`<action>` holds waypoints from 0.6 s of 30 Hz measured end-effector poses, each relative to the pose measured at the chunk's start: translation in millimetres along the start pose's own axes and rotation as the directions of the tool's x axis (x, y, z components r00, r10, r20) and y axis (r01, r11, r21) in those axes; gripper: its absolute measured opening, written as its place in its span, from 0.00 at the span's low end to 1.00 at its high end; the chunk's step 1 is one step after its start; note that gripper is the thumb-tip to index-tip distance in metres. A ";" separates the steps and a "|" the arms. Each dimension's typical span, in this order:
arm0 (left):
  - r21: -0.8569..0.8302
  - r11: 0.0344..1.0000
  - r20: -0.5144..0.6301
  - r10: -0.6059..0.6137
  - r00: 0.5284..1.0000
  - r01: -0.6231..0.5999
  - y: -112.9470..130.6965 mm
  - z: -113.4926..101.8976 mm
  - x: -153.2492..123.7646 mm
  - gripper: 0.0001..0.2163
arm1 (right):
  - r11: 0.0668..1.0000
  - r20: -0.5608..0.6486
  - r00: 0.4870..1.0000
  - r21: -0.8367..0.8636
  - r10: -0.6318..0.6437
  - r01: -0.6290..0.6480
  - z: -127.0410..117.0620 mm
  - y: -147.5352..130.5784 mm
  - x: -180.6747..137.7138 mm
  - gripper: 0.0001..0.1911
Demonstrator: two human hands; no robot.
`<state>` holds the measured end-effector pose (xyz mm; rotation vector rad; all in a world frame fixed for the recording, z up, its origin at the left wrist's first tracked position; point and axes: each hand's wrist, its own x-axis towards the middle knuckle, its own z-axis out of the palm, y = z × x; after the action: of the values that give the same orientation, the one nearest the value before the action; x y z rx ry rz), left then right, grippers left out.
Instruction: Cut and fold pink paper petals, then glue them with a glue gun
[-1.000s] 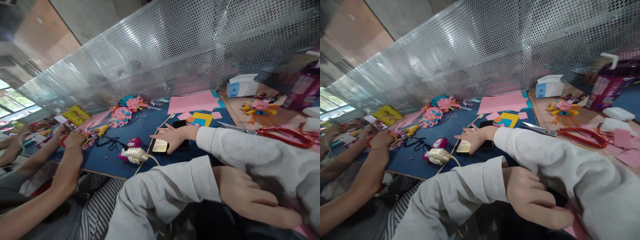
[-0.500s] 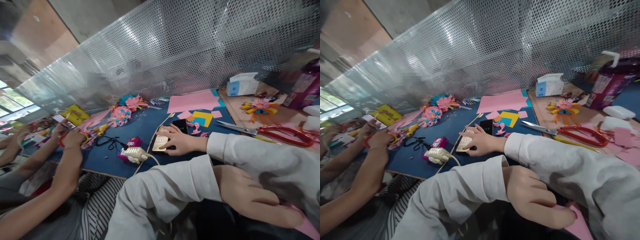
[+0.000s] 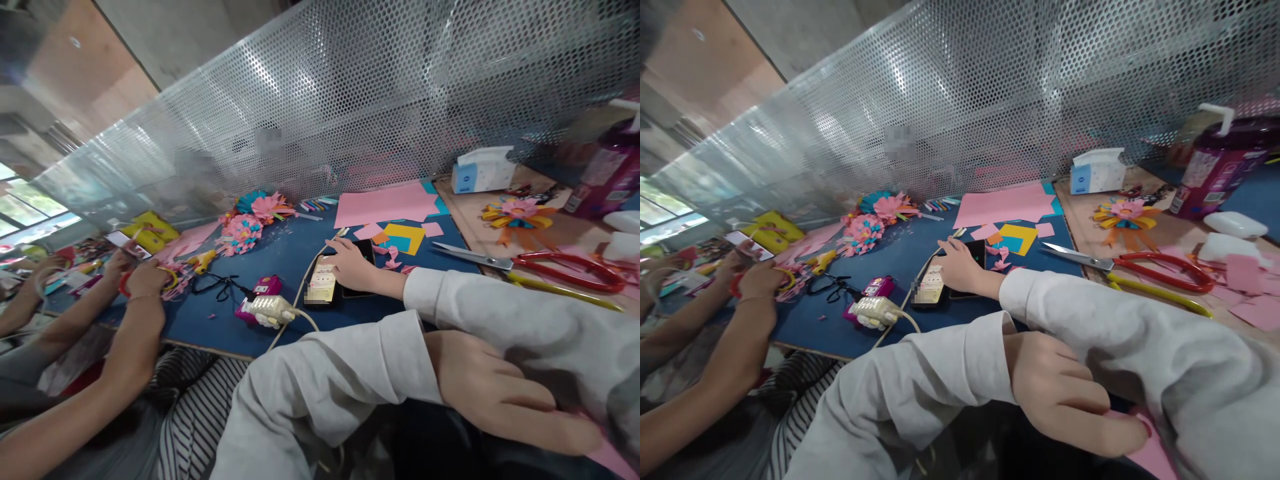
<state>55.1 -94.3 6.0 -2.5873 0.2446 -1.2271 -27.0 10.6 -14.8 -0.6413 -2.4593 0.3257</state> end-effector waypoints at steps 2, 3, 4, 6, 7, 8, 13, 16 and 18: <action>0.009 0.999 -0.003 -0.033 0.999 0.033 1.0 -0.1 -0.4 0.13 | 1.000 -0.010 1.000 0.004 -0.027 0.027 5.6 3.9 2.5 0.19; 0.012 0.999 -0.001 -0.046 0.999 0.046 1.4 -0.1 -1.0 0.14 | 0.999 -0.011 0.999 0.007 -0.037 0.037 8.1 5.6 3.0 0.19; 0.014 0.998 0.005 -0.056 0.998 0.056 1.6 -0.1 -1.6 0.14 | 0.999 -0.010 0.999 0.011 -0.042 0.042 10.4 7.0 3.1 0.19; -0.002 0.999 0.008 -0.051 0.999 0.051 1.5 0.0 -2.5 0.12 | 0.999 -0.013 0.999 0.019 -0.040 0.040 13.4 8.5 2.5 0.20; -0.014 0.999 0.005 -0.044 0.999 0.044 1.3 0.0 -2.7 0.12 | 0.999 -0.014 0.999 0.020 -0.039 0.039 14.1 8.7 1.9 0.20; -0.027 0.999 0.007 -0.040 0.999 0.040 1.1 0.0 -2.8 0.11 | 0.999 -0.013 0.999 0.018 -0.034 0.035 14.1 8.5 1.3 0.21; -0.056 0.996 0.028 -0.073 0.997 0.074 2.5 2.6 -4.8 0.15 | 1.000 0.046 0.999 -0.016 0.003 -0.002 6.8 3.6 -1.5 0.24; -0.093 0.991 0.048 -0.087 0.995 0.091 3.2 9.4 -8.3 0.16 | 0.999 0.103 0.995 -0.044 -0.009 0.014 1.9 -0.3 -2.7 0.24; -0.163 0.972 0.117 -0.149 0.982 0.167 2.9 14.0 -9.5 0.17 | 0.997 0.115 0.993 -0.068 -0.012 0.020 0.1 -2.5 -3.0 0.24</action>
<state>59.8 -92.3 -10.3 -2.8594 0.1310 -1.1631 -25.8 6.9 -15.4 -0.6478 -2.5942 0.2791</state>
